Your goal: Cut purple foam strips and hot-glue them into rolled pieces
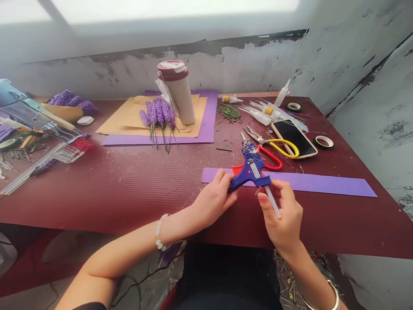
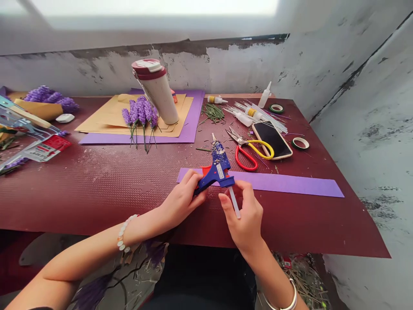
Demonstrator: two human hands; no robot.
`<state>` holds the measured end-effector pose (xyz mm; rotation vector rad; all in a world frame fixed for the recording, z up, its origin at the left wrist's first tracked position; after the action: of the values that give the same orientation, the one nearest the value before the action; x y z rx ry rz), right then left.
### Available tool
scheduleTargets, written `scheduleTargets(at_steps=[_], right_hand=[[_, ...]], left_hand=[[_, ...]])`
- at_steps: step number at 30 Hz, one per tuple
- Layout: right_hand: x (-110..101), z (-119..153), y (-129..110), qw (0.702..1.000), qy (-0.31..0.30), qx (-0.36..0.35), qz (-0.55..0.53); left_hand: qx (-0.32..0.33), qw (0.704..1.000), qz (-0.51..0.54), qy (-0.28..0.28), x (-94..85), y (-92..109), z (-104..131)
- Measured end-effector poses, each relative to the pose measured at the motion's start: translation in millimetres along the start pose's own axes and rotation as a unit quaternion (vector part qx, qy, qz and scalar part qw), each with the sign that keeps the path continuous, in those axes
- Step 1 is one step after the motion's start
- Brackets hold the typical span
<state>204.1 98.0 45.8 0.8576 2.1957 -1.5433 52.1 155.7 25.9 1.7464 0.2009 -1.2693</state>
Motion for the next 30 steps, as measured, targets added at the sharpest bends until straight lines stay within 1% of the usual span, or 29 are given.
scheduleTargets(at_steps=[3,5,6,10,14,19,26,28,30], right_hand=[[-9.7,8.8,-11.8,0.993,0.058,-0.028,0.100],[-11.1,11.6,-14.7,0.990,0.071,-0.030,0.118],[-11.3,12.0,-14.2,0.991,0.071,-0.026,0.107],[-10.9,9.3,-6.9,0.999,0.044,0.002,-0.004],[-9.9,3.8,-1.3,0.992,0.011,0.041,-0.120],[-6.8,0.4,3.7,0.967,0.007,0.075,-0.244],[4.2,0.4,14.5,0.928,-0.016,0.096,-0.360],[8.4,-1.3,16.5,0.914,-0.032,0.100,-0.393],[11.6,-2.4,17.8,0.907,-0.044,0.107,-0.405]], left_hand=[[0.013,1.000,0.020,-0.008,4.8,-3.3,2.1],[0.013,1.000,0.010,-0.012,5.7,-4.4,3.6],[0.015,1.000,-0.004,-0.010,5.2,-4.2,4.4],[0.036,0.998,-0.056,-0.001,3.6,-1.1,6.0],[0.043,0.997,-0.066,0.001,5.6,0.5,6.0],[0.073,0.991,-0.109,0.036,4.4,9.3,8.9],[0.135,0.971,-0.158,0.116,-4.3,24.9,14.1],[0.140,0.969,-0.161,0.125,-4.8,26.2,14.5],[0.134,0.971,-0.157,0.119,-3.6,25.1,13.9]])
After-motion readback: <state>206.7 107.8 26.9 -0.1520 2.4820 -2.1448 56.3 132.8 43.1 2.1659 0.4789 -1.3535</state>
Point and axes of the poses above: each hand's wrist, its own z-axis away from the middle knuckle, its own x-axis out of the palm, y = z × x, the point moved 8 cm from there along -z, towards the middle knuckle, and after that the axes turned 14 degrees about -y, right-handed, at the moved point
